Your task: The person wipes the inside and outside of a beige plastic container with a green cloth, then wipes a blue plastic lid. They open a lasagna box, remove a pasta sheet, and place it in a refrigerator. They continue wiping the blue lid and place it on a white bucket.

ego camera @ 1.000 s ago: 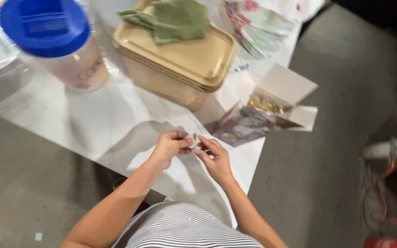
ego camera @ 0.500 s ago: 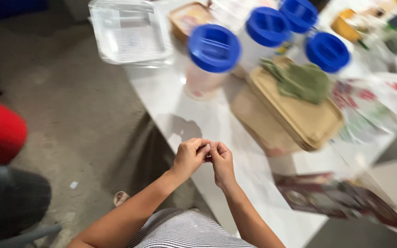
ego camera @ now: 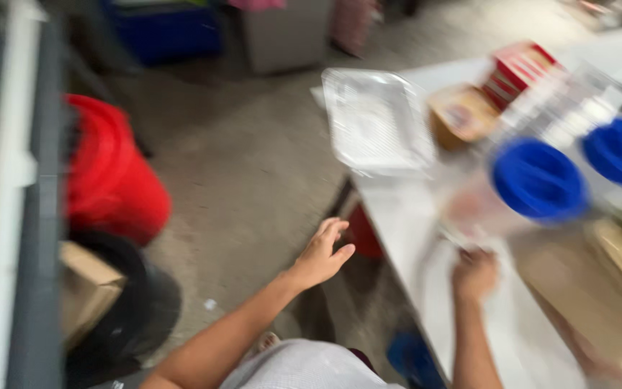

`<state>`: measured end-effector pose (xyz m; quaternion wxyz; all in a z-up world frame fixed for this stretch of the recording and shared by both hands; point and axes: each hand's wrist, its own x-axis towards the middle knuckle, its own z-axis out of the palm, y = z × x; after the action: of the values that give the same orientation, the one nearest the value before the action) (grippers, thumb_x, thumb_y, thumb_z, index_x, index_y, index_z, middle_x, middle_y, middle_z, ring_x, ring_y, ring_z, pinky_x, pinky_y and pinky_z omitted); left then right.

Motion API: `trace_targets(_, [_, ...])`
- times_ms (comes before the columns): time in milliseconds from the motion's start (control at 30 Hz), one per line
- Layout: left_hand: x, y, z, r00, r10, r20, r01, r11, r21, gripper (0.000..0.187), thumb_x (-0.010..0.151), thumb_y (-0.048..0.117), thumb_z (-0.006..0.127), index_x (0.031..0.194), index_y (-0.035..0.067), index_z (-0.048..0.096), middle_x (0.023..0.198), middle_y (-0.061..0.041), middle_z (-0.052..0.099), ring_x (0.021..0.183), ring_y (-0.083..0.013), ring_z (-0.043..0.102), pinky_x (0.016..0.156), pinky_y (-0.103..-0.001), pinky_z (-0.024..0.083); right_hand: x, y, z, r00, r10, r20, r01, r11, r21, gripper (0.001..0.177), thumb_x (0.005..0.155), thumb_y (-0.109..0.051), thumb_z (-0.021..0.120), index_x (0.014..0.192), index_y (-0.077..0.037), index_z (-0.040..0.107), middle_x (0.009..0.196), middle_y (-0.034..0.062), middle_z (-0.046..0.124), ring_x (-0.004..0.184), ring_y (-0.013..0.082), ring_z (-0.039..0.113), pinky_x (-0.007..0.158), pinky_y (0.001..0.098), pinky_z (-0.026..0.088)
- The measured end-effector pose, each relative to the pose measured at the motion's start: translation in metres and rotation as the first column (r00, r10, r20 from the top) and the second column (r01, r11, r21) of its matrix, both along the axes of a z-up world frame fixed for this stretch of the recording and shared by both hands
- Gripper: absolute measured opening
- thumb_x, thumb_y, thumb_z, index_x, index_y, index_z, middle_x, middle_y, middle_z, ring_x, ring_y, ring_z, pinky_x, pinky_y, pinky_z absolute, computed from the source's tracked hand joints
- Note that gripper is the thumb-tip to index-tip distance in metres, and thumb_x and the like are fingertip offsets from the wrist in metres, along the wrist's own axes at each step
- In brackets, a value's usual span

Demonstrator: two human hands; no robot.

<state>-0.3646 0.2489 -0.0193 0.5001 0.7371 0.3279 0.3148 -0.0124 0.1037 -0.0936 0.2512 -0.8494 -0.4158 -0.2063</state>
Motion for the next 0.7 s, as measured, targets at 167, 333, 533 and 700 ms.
trace_targets(167, [-0.105, 0.068, 0.005, 0.948, 0.295, -0.120, -0.307, 0.946, -0.100, 0.043, 0.093, 0.021, 0.067, 0.132, 0.004, 0.060, 0.138, -0.012, 0.059, 0.115, -0.0248, 0.065, 0.091, -0.038, 0.056, -0.043, 0.081, 0.012, 0.999, -0.024, 0.025, 0.026, 0.996, -0.081, 0.024, 0.104, -0.019, 0.066, 0.123, -0.013, 0.078, 0.101, 0.0125, 0.073, 0.090, 0.0339, 0.069, 0.081, 0.0482, 0.055])
trace_targets(333, [-0.148, 0.113, -0.004, 0.878, 0.476, -0.049, -0.478, 0.874, -0.090, 0.031, 0.091, 0.016, 0.070, 0.119, 0.003, 0.066, 0.121, -0.012, 0.066, 0.101, -0.0198, 0.069, 0.083, -0.031, 0.059, -0.162, 0.210, 0.059, 0.822, 0.487, -0.295, -0.415, 0.867, 0.275, 0.041, 0.092, -0.003, 0.053, 0.130, -0.007, 0.069, 0.106, 0.0096, 0.068, 0.090, 0.0262, 0.069, 0.080, 0.0430, 0.056])
trace_targets(533, [-0.176, 0.211, 0.012, 0.803, 0.588, -0.099, -0.590, 0.760, -0.274, 0.015, 0.089, 0.017, 0.075, 0.092, 0.002, 0.075, 0.080, -0.006, 0.075, 0.074, -0.0147, 0.068, 0.071, -0.031, 0.056, -0.237, 0.373, 0.130, 0.650, 0.690, -0.319, -0.629, 0.724, 0.283, 0.018, 0.103, -0.005, 0.063, 0.118, -0.005, 0.074, 0.089, 0.0081, 0.076, 0.087, 0.0211, 0.074, 0.118, 0.0403, 0.042])
trace_targets(700, [-0.184, 0.350, 0.039, 0.759, 0.590, -0.277, -0.639, 0.755, -0.143, 0.052, 0.102, 0.048, 0.057, 0.080, 0.006, 0.078, 0.065, -0.003, 0.074, 0.065, -0.0139, 0.073, 0.093, -0.035, 0.057, -0.246, 0.531, 0.181, 0.531, 0.815, -0.232, -0.675, 0.572, 0.466, 0.036, 0.095, 0.005, 0.056, 0.128, -0.002, 0.070, 0.126, 0.0155, 0.069, 0.113, 0.0259, 0.069, 0.095, 0.0323, 0.053])
